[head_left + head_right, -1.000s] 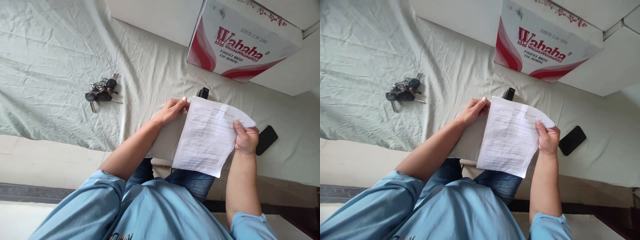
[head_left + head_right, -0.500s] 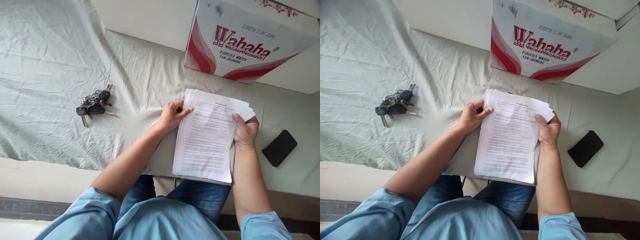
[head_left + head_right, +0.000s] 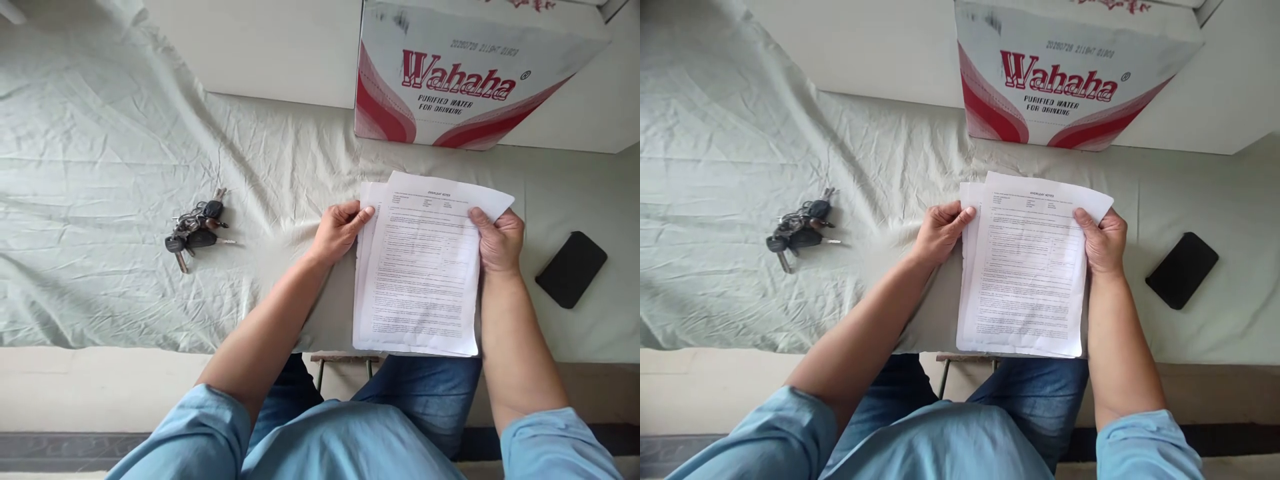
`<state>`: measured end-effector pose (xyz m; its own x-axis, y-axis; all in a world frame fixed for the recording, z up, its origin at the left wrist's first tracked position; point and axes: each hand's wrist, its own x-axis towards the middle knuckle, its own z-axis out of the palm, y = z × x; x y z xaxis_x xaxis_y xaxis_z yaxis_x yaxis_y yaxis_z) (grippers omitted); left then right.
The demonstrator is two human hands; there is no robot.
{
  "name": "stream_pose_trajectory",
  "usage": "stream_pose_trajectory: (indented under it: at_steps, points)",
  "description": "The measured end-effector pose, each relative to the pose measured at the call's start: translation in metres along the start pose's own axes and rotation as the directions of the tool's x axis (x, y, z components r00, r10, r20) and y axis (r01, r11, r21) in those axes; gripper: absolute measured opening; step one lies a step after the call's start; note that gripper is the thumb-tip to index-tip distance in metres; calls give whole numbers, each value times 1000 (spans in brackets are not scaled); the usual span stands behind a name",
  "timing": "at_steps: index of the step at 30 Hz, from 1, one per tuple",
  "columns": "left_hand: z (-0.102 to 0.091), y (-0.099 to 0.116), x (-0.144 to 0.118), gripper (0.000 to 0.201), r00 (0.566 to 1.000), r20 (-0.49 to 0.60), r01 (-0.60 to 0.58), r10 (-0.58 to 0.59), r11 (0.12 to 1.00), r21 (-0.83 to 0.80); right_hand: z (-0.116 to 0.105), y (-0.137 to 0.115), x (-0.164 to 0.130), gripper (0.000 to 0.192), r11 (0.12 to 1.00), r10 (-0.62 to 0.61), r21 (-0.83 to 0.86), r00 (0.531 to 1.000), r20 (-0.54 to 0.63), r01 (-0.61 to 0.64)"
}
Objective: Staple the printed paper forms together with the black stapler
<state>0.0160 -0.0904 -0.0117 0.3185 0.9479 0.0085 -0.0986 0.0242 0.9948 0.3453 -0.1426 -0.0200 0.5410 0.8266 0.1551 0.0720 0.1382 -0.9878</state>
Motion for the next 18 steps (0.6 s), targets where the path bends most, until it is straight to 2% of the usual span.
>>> stream_pose_trajectory:
  at_steps: [3, 7, 13, 18]
  points:
    - [1, 1, 1, 92, 999, -36, -27, 30, 996, 81, -2, -5, 0, 53, 999, -44, -33, 999, -27, 43]
    - [3, 1, 2, 92, 998, -37, -53, 54, 998, 34, -2, -9, 1, 55, 996, -82, -33, 995, -48, 81]
    - [4, 1, 3, 84, 1000, -14, -19, 19, 1000, -10, -1, -6, 2, 63, 1000, -10, -27, 1000, -28, 9]
    - [2, 1, 4, 78, 1000, -23, 5, -5, 1000, -5, 2, -7, 2, 60, 1000, 8, 8, 998, -59, -7]
